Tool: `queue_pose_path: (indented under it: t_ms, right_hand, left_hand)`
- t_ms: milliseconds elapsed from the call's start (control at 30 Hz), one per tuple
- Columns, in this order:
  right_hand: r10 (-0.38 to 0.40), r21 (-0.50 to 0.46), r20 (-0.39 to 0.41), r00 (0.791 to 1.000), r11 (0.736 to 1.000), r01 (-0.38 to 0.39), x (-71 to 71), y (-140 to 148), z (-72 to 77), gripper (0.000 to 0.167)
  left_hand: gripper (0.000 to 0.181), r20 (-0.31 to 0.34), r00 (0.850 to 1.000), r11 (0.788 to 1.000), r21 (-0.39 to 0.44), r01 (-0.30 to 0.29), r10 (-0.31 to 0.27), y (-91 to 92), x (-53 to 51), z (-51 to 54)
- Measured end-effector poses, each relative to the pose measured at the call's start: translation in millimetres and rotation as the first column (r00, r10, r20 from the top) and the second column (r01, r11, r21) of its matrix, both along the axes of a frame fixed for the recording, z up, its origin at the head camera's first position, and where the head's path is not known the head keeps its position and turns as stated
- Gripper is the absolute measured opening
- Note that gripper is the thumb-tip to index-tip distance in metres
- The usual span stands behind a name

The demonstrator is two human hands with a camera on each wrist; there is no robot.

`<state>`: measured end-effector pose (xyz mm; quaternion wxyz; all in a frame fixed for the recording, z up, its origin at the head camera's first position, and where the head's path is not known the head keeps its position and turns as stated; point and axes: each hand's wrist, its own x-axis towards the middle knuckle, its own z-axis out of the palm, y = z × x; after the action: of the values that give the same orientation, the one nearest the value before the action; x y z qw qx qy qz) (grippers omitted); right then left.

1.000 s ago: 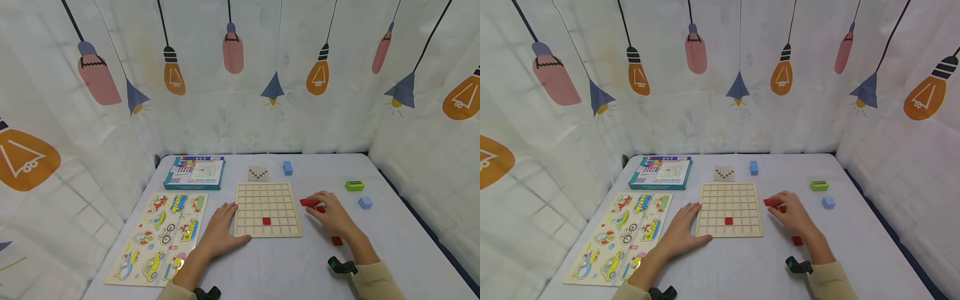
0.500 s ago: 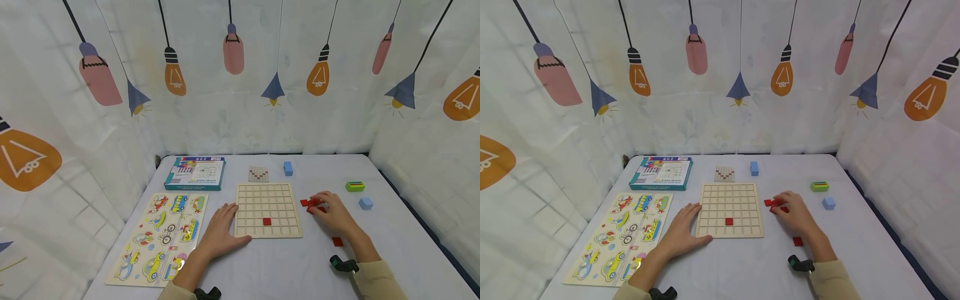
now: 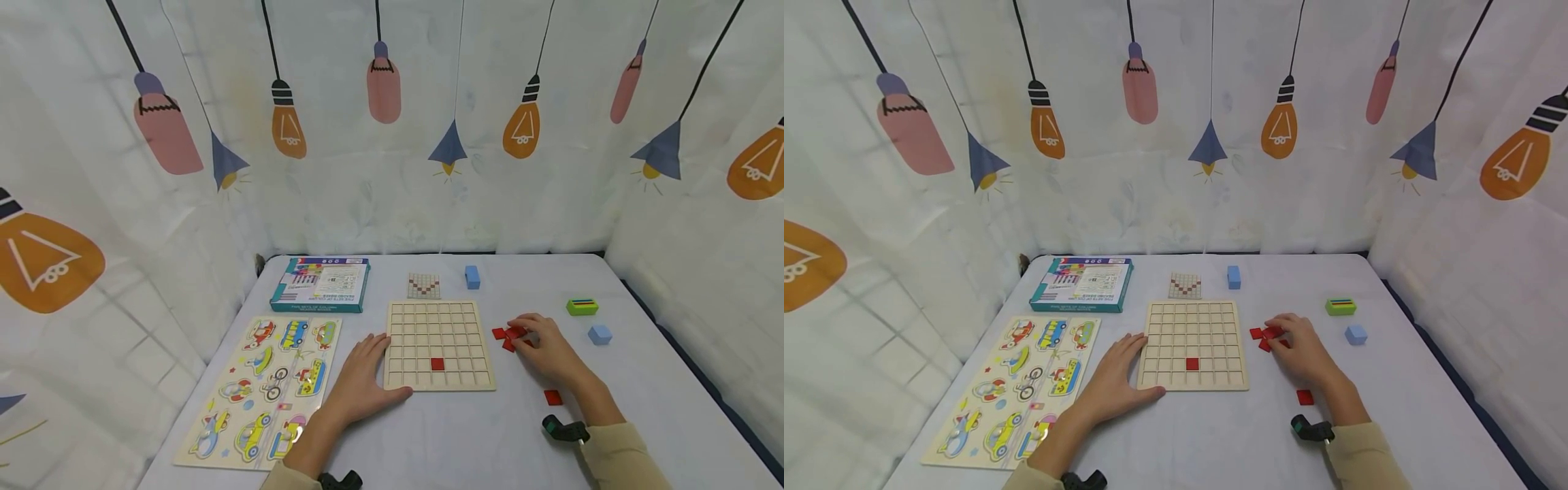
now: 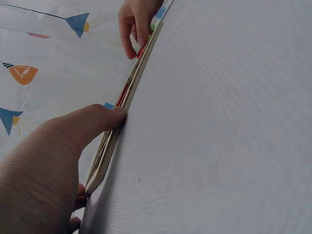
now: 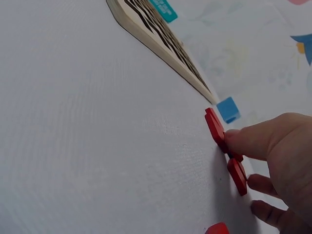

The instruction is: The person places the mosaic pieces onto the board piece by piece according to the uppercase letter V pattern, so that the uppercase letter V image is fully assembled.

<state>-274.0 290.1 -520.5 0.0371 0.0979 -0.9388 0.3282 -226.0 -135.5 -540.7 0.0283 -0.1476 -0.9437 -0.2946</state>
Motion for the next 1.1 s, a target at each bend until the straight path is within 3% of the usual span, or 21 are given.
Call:
queue_pose_path:
  t_ms: [433, 767, 1100]
  right_hand:
    - [0.022, 0.016, 0.007, 1.000, 1.000, -0.023, -4.2, 2.3, -5.4, 0.039]
    - [0.015, 0.028, 0.001, 1.000, 0.999, -0.015, -4.1, -0.1, -4.8, 0.035]
    - [-0.027, -0.007, 0.028, 0.999, 1.000, 0.028, -0.5, -1.9, -3.5, 0.036]
  left_hand:
    - [0.115, -0.005, 1.000, 1.000, -0.003, -0.008, 0.008, 1.7, 0.0, -0.3]
    - [0.116, 0.044, 0.999, 1.000, -0.007, -0.017, 0.017, 1.2, 0.6, 1.9]
    - [0.115, 0.003, 1.000, 1.000, 0.001, -0.004, 0.004, 1.1, 1.1, 1.1]
